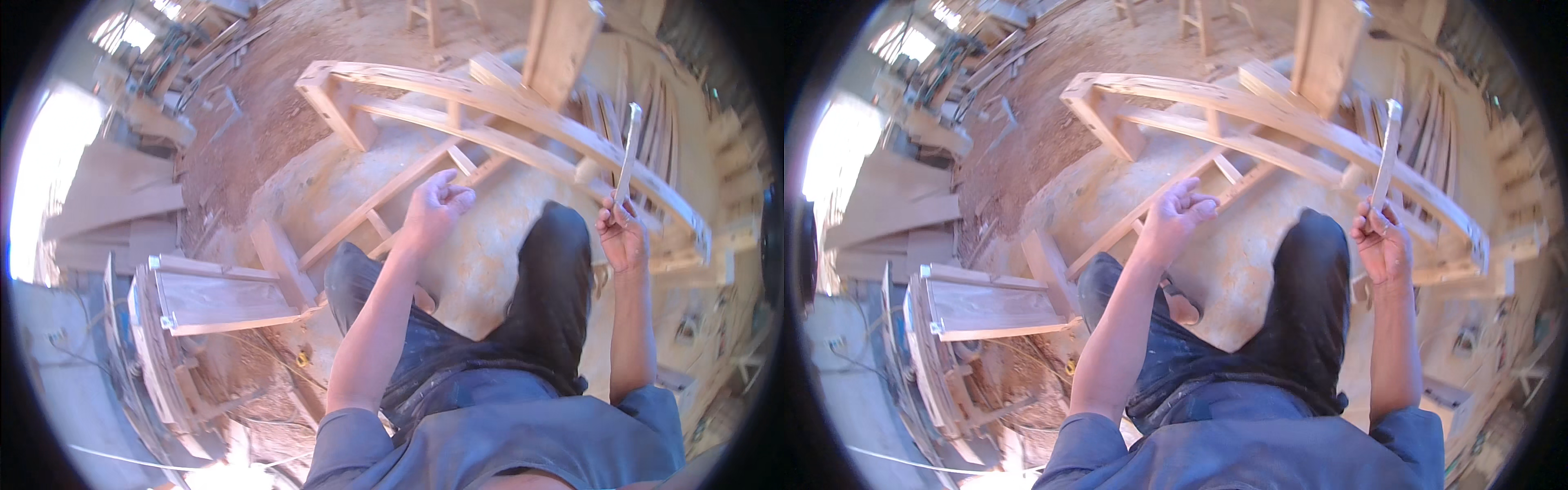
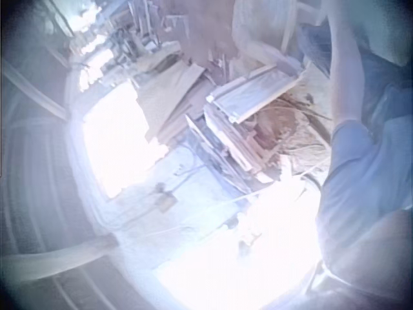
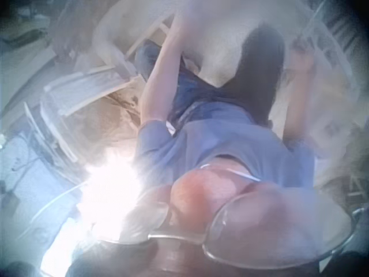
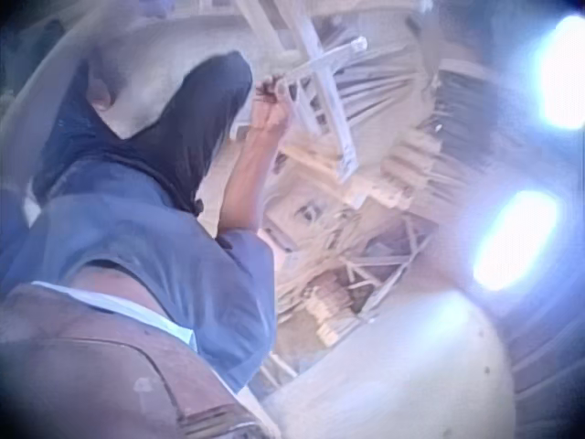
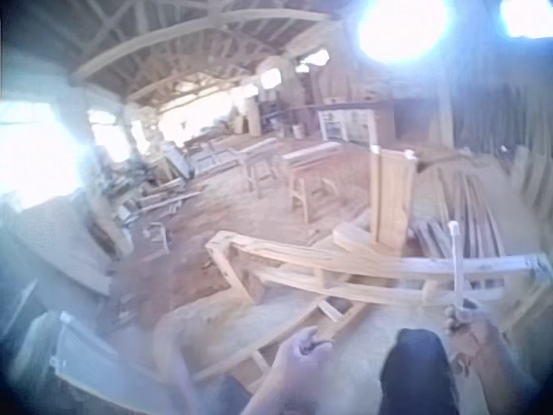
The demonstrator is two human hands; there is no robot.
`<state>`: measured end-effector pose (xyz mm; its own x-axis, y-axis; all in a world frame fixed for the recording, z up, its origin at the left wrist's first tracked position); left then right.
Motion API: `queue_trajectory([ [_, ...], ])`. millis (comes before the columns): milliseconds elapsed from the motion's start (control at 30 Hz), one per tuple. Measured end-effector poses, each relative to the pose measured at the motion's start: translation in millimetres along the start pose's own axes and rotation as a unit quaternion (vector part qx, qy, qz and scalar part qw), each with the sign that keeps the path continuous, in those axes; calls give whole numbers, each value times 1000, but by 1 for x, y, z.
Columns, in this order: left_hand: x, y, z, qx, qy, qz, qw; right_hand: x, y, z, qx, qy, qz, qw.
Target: The person applies glue to joints, hammers wooden frames together, and uses a mallet to assemble larger components of a piece of furniture in a workshop.
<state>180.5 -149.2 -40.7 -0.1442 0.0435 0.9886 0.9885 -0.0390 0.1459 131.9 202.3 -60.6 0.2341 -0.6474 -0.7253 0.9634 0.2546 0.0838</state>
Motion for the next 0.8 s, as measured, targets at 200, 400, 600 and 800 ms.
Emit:
queue_trajectory([
  [200,22,1,-75,196,-150,177,953,79,-109,159,-215,93,128,964],
  [400,24,-19,-146,305,-293,407,809,272,-198,283,-273,165,214,923],
  [600,6,-28,-190,361,-264,303,841,442,-274,330,-190,47,347,917],
  [800,-3,-38,-216,366,-265,300,840,510,-318,361,-101,-14,331,938],
])
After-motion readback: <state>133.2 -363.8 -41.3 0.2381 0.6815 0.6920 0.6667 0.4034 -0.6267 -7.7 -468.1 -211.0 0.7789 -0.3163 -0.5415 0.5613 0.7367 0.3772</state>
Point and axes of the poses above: each hand's wrist, its own y-axis away from the middle knuckle, its own z-axis out of the palm, x = y × z, the point moved 3 cm from there along -y, towards the middle knuckle, and after that the axes turned 8 degrees about -x, right-handed, at the moved point
